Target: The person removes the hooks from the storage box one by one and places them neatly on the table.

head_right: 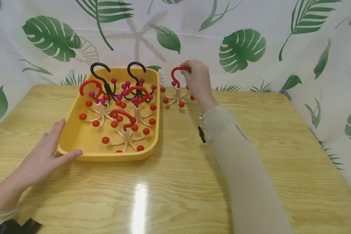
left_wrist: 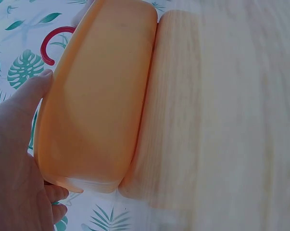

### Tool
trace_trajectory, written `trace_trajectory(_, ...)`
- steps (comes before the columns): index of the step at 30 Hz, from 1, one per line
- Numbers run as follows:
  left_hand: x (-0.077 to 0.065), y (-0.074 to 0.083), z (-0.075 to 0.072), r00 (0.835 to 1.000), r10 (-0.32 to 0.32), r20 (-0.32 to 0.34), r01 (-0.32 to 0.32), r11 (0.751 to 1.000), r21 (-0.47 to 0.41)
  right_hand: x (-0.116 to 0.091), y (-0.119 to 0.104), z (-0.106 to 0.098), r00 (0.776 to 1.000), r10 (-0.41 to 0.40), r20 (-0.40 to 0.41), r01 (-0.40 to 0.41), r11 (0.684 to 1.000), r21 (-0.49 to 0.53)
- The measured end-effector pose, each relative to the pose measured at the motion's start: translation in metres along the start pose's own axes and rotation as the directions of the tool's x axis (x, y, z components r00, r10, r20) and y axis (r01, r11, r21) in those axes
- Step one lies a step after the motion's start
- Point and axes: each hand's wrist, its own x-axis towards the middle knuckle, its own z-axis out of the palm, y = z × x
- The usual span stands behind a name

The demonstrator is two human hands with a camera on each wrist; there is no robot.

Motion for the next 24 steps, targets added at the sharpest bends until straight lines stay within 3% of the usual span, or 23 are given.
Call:
trace_trajectory(17,0.0003,0.0014,-0.0003,1.000,-0.004,0.003,0.004,1.000,-0.002,-0.0015,0.0000,-0.0004,1.000,-0.004,0.024,0.005,1.000,-0.017)
trace_trajectory(24,0.0004,0.0014,-0.0001,1.000,-0.014,0.015,0.014,1.000,-0.001,-0.0044,-0.0053,-0.0042,0.999,-0.037,-0.004,0.037,0.999,-0.003)
